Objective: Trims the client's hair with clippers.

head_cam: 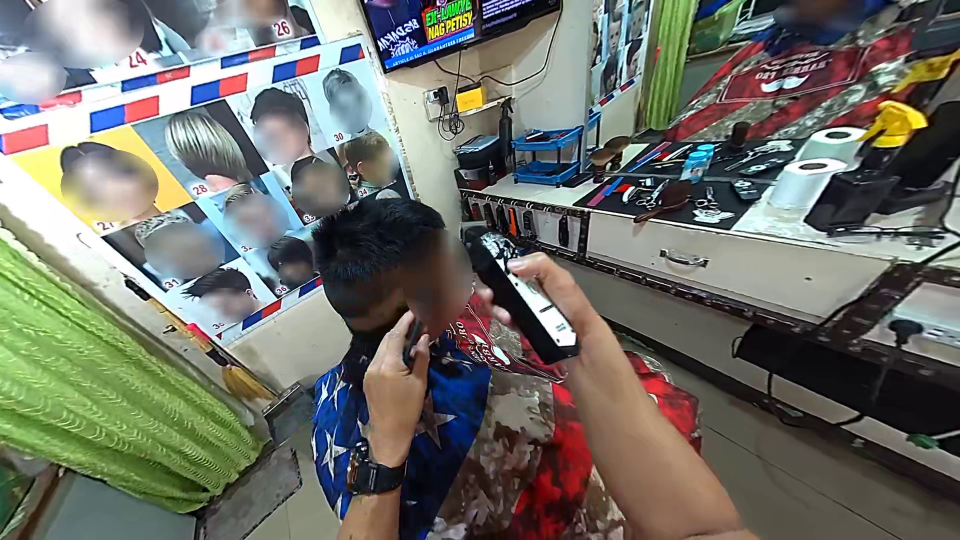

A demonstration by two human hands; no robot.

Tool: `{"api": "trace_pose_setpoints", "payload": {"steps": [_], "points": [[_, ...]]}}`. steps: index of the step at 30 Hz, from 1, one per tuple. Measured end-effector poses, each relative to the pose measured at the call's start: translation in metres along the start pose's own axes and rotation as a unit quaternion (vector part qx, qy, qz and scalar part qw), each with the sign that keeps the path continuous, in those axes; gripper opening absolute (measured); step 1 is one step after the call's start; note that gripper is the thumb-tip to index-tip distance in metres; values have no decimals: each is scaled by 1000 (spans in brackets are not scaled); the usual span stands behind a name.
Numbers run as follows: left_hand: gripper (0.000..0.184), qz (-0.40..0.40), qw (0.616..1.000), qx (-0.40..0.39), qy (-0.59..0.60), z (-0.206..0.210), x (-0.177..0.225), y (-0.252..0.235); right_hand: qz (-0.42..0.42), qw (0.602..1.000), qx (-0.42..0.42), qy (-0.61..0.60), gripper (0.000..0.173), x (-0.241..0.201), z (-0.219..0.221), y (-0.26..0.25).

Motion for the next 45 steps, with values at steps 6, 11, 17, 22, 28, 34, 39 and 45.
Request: {"api": "trace_pose_setpoints", "payload": {"steps": [6,11,17,22,28,34,39,45], "points": [[54,54,991,-46,-114,26,5,21,96,988,17,118,33,3,18,0],[56,47,985,-81,-147,41,2,26,166,949,14,267,31,38,15,-16],[53,24,985,-90,-142,46,-2,26,177,949,17,260,33,50,20,-23],[57,29,985,-92,-144,49,-3,27,153,956,23,251,30,51,23,-24],[65,32,988,-85,-126,51,-4,28,137,957,24,254,28,49,28,-25],[63,28,990,-84,-106,49,-5,28,144,952,61,265,22,50,36,-20],[57,39,993,-63,-95,48,-5,29,143,948,72,275,20,56,42,-19],[54,31,993,-61,-98,45,-3,28,118,952,86,268,23,55,50,-21]]}}
Point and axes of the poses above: each hand's wrist, its own y-axis away from the middle knuckle, its own z-axis out of the palm, x = y × z, the point moved 9 cm from there along -y, towards the middle knuckle, and after that the axes turned 1 degree about z, right-handed, at the moved point
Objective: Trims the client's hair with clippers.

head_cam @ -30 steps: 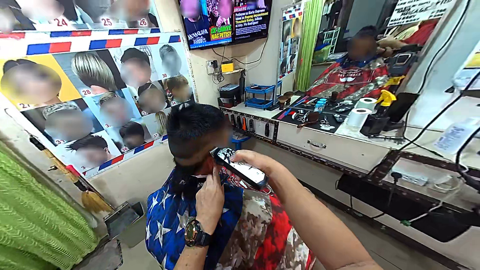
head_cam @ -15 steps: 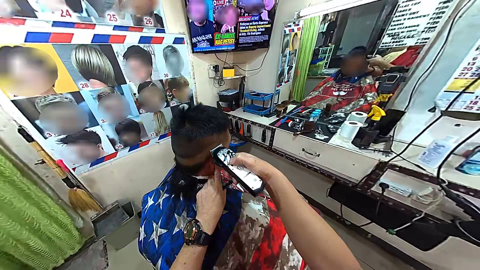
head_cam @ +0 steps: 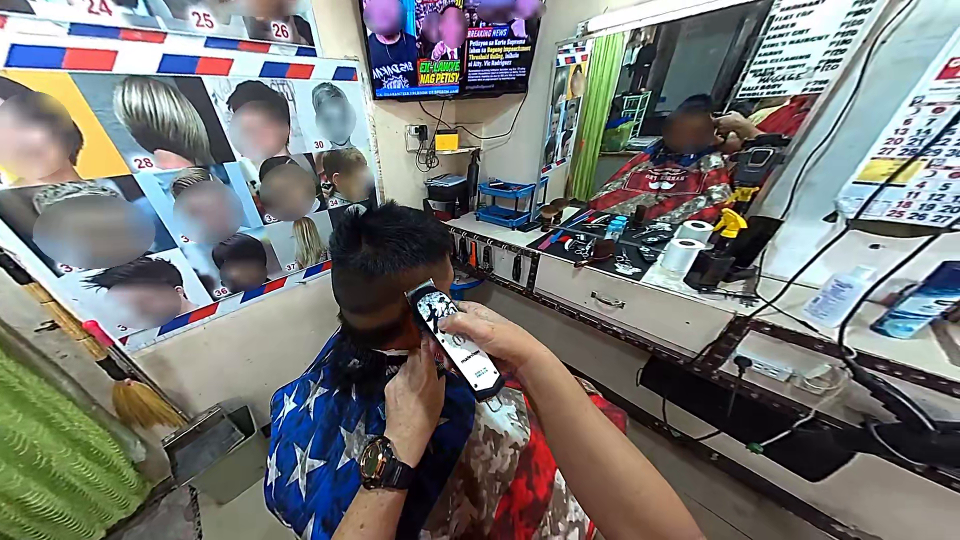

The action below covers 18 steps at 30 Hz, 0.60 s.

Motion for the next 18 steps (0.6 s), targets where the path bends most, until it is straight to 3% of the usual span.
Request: {"api": "trace_pose_setpoints", "payload": {"steps": [5,18], "points": [[37,5,1000,4,10,-3,0,2,22,999,-8,39,26,8,4,-3],[38,-3,1000,-18,2,0,-2,3,-8,1000,2,13,29,6,8,-6]]}}
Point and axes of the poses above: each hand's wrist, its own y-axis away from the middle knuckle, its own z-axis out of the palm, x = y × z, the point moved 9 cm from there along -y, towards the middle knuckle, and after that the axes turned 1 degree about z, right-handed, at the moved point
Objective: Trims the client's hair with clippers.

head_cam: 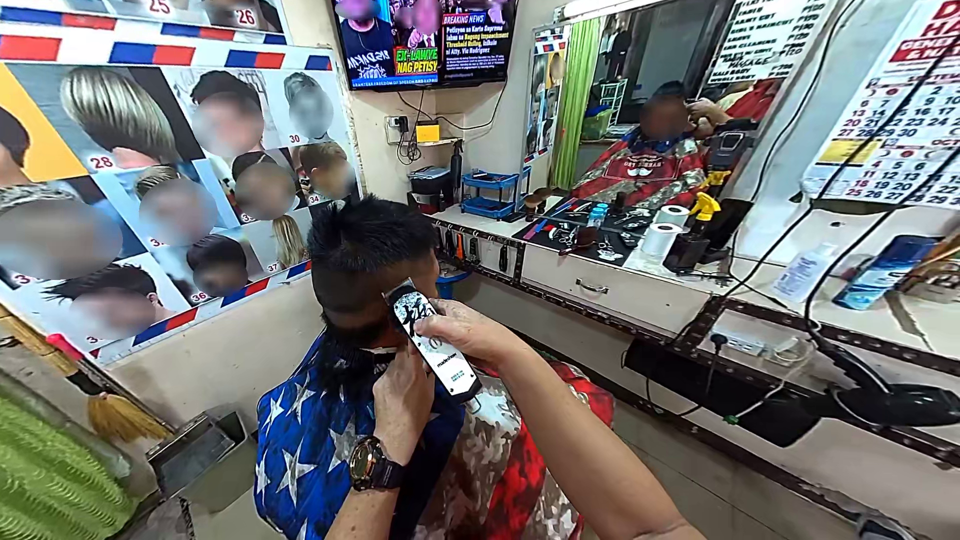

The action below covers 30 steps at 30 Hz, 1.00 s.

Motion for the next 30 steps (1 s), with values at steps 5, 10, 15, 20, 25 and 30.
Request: {"api": "trace_pose_setpoints", "payload": {"steps": [5,10,15,20,25,30], "points": [[33,3,1000,-1,1,3,-2,0,8,1000,1,10,29,0,2,0],[30,6,1000,-5,4,4,-3,3,-14,1000,8,22,35,0,4,0],[29,0,1000,-29,4,1,0,0,-17,1000,3,-3,39,-4,5,0],[26,19,999,19,29,-2,-3,3,-10,1000,-3,25,40,2,7,-1],[61,-6,997,-65,29,-2,0,-5,-146,980,29,-136,32,-24,0,18],[62,130,987,-43,87,-42,4,4,-287,891,-17,-351,44,-33,-20,68]]}}
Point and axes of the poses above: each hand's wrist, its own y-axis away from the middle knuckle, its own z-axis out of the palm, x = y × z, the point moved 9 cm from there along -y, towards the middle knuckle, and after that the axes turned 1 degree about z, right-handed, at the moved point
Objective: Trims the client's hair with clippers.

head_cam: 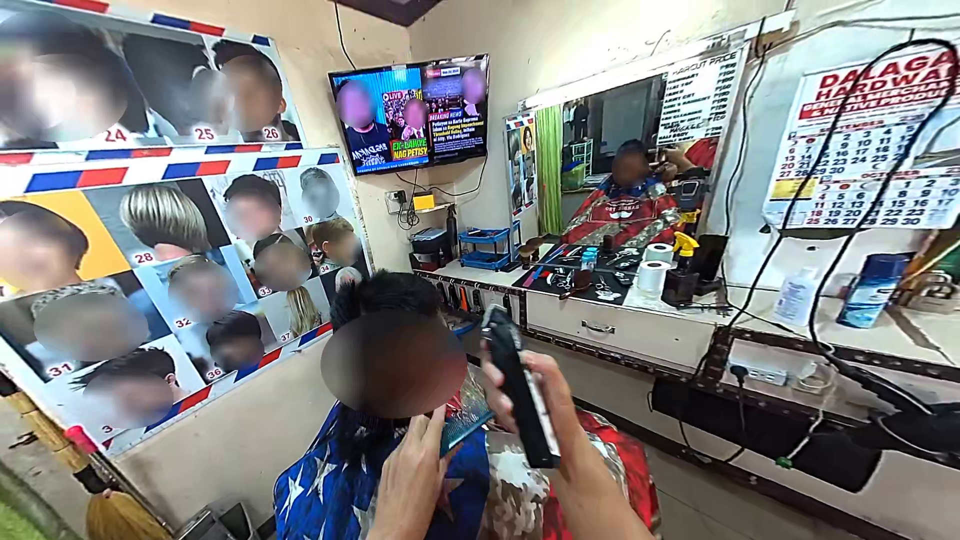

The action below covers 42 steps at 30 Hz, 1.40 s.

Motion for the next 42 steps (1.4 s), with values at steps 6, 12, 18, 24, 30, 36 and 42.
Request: {"api": "trace_pose_setpoints", "payload": {"steps": [6,12,18,24,30,36,42], "points": [[47,15,998,54,-28,-80,-52,-15,-64,995,-48,-60,47,-16,-4,48],[34,-28,999,-9,-41,-99,-69,-48,-31,998,11,-50,44,8,-7,76],[26,35,996,-41,-66,-75,-62,-42,3,999,45,-20,46,15,-15,85],[24,33,995,-17,-91,-75,-58,-41,22,998,59,-21,47,13,-21,76],[38,19,999,-35,-30,-46,-26,-35,31,999,16,-16,44,0,-19,54],[74,-40,996,-78,-19,-9,-11,-25,120,978,43,163,40,-5,-23,32],[72,-69,995,-53,-38,7,-10,-15,210,940,18,268,27,10,-23,6]]}}
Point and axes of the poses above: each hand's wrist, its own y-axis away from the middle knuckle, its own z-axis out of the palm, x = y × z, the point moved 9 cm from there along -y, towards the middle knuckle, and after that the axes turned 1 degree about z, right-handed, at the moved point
